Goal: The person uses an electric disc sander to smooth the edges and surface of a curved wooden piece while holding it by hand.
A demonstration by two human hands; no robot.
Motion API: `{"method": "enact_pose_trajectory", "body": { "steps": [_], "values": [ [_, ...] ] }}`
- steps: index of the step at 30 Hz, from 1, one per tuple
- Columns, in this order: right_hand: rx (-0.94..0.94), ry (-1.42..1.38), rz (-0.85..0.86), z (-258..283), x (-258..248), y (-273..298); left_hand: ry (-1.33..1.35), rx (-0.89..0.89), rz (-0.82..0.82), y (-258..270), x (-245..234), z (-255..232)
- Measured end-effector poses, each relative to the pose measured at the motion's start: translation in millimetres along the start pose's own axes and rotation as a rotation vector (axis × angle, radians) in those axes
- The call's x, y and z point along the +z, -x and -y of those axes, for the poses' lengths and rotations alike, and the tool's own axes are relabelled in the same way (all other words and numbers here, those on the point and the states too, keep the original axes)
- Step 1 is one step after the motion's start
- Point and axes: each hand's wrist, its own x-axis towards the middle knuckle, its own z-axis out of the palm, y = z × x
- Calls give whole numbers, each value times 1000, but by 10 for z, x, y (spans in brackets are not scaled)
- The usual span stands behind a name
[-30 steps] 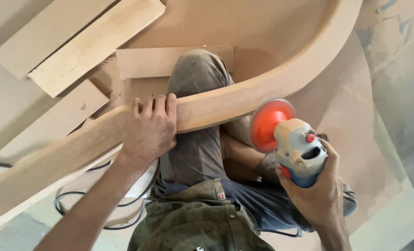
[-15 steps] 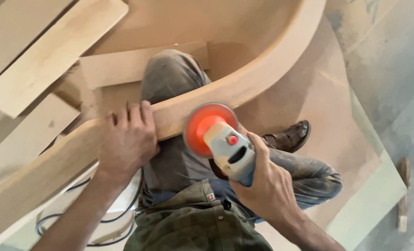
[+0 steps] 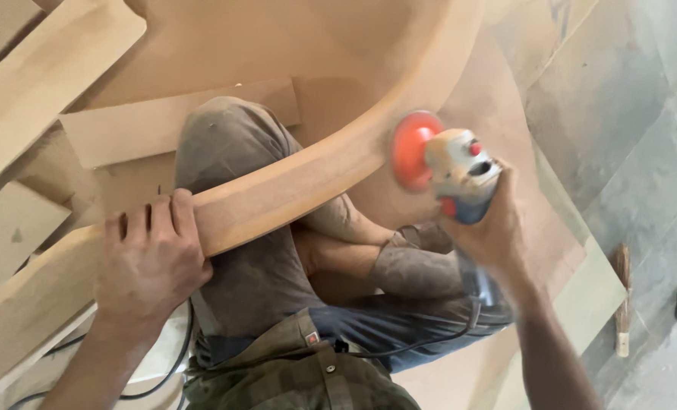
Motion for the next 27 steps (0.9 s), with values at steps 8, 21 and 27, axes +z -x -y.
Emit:
{"method": "enact_pose_trajectory", "body": {
  "steps": [8,21,27],
  "values": [
    [42,44,-57,-569,-103,-505,7,-7,-80,4,18,-23],
    [-103,38,151,374,93,506,45,-31,-81,-29,-89,-27],
    [-1,-87,99,134,-52,93,-52,-19,-85,-43,-84,-41]
  ]
}}
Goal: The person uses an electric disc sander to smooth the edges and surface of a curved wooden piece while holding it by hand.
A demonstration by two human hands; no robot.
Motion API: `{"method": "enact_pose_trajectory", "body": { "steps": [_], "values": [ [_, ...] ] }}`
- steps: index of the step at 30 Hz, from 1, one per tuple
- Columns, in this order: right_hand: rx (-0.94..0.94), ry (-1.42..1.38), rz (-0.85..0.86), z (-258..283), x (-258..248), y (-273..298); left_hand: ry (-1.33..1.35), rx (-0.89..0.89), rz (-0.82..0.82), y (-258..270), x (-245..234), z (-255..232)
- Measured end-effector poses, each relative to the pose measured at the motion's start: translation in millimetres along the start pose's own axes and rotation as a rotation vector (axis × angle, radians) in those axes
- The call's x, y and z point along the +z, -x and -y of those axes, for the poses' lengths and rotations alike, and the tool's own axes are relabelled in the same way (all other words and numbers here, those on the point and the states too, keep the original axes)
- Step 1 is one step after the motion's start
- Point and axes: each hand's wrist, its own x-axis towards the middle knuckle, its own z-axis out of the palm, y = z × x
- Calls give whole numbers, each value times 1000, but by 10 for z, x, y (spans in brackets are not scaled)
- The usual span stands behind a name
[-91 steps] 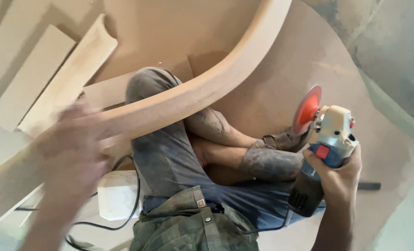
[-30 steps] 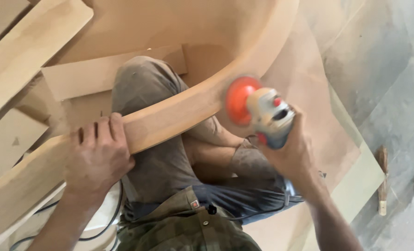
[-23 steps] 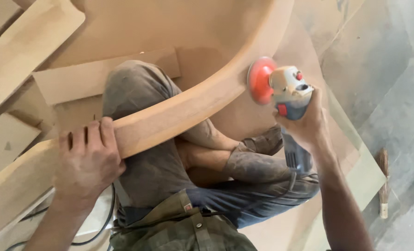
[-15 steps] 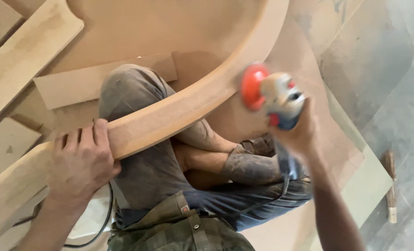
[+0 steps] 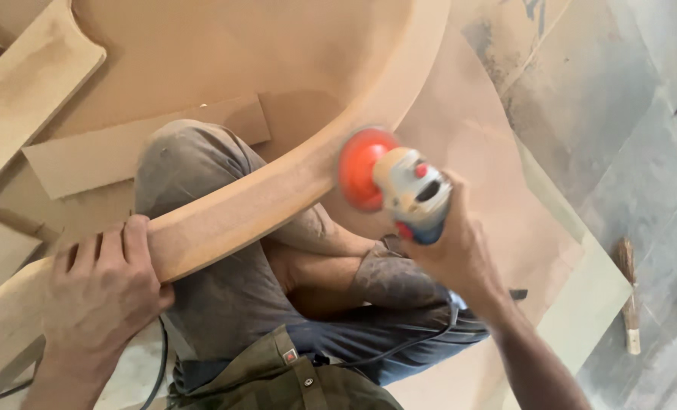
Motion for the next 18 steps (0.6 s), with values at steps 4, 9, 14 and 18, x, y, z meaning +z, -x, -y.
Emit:
{"method": "enact_pose_trajectory", "body": {
  "steps": [4,9,14,18],
  "values": [
    [-24,56,-72,-338,-84,-294,-6,28,-32,5,11,4],
    [17,299,-142,-777,-268,-688,38,-8,99,7,61,6],
    [8,128,-146,-957,-373,-877,8,17,18,21,54,6],
    [42,199,-124,-793,-230,-586,-3,8,27,32,37,7]
  ]
}}
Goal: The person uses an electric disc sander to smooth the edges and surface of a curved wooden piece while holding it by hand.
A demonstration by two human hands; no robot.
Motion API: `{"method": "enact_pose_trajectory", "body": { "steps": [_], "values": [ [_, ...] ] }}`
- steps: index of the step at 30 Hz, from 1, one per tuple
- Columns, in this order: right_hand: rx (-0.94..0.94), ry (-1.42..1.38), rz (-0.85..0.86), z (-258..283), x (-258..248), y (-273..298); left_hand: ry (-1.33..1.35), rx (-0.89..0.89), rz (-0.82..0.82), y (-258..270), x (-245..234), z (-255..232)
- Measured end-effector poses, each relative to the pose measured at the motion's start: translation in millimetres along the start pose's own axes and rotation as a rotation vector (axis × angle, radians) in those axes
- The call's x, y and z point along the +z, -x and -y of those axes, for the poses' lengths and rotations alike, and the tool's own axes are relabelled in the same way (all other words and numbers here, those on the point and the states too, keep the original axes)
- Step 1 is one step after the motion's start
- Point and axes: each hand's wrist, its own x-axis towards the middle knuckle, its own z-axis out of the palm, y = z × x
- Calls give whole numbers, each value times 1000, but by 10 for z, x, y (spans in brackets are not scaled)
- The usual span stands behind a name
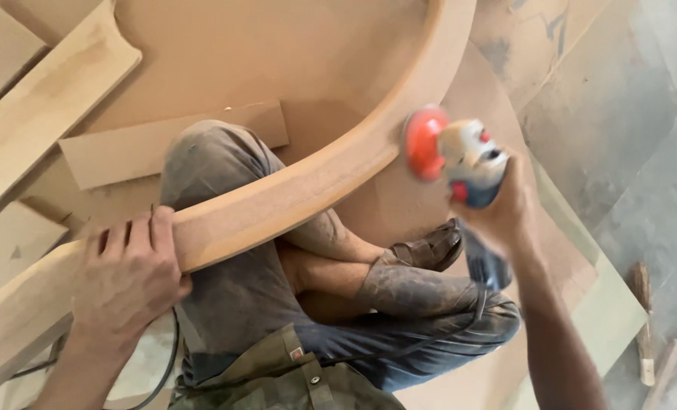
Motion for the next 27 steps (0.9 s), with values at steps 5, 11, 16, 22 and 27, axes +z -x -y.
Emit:
{"method": "enact_pose_trajectory", "body": {
  "steps": [5,11,16,22,27],
  "values": [
    [-165,-163,57,596,112,775,70,5,-57,14,8,2],
    [-141,-74,173,1050,-38,1006,116,-37,84,12,28,13],
    [-183,-138,123,823,-64,722,16,1,-24,-3,-36,-10],
    [-63,-36,64,276,4,213,-71,21,-41,-28,-57,-25],
    [-4,-27,-27,-81,-1,-155,-107,20,-58,-33,-66,-34]
  ]
}}
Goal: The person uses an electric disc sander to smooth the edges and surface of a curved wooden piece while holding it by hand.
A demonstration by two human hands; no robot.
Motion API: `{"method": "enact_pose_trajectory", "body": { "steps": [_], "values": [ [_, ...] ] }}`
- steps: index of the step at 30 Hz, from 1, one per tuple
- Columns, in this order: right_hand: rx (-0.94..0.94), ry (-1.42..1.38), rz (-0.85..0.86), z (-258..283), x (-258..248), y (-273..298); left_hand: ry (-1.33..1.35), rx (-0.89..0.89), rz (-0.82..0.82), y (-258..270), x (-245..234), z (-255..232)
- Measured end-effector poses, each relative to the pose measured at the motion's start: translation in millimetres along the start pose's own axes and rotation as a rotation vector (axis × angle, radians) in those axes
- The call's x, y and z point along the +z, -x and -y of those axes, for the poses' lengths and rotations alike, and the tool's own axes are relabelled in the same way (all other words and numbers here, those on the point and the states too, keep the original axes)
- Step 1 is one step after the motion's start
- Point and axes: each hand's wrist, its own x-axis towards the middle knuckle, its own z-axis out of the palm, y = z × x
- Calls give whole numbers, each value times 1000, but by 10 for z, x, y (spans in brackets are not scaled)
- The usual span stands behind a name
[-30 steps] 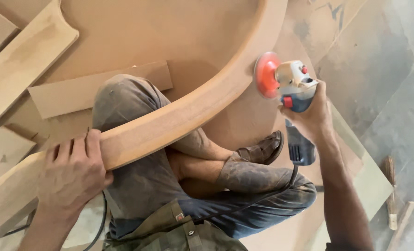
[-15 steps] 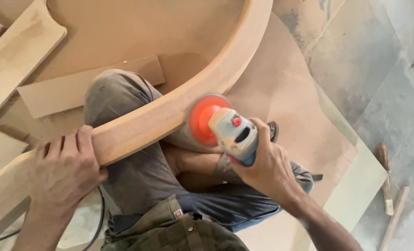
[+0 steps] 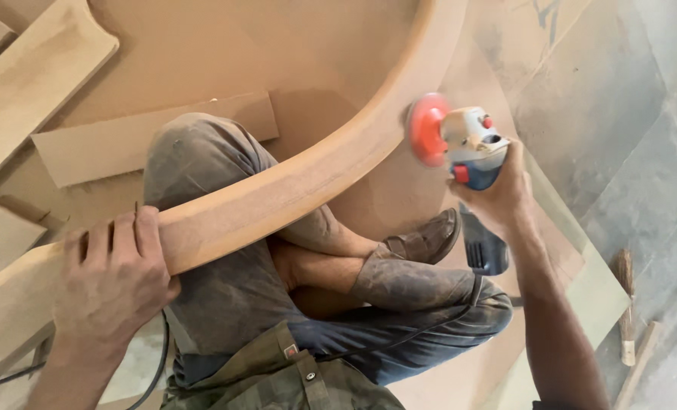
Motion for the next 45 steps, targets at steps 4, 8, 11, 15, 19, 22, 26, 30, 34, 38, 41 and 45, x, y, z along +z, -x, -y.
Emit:
{"method": "enact_pose_trajectory", "body": {
  "steps": [4,8,11,15,19,22,26,30,34,38,41,45],
  "values": [
    [57,-15,23,53,-9,138,67,-12,-12,23,27,6],
    [-61,-158,77,384,128,690,104,-13,73,61,81,1],
    [-160,-168,112,704,174,1054,83,-6,38,91,102,-4],
    [-127,-69,150,1126,254,1377,71,-9,17,74,90,-11],
    [-120,-37,202,1257,244,1446,31,3,10,56,64,0],
    [-70,-38,192,1175,187,1282,24,8,-2,60,62,1],
    [-65,-120,126,865,150,1005,1,12,5,87,71,-17],
    [-29,-160,27,409,236,655,28,3,-34,75,82,-7],
    [98,-22,12,68,154,333,49,10,64,72,90,-6],
    [-1,-74,-41,85,173,414,103,-16,-11,72,107,-4],
    [-34,-125,-6,383,225,747,79,3,29,78,99,2],
    [-59,-159,90,923,285,1290,103,1,31,104,127,-14]
  ]
}}
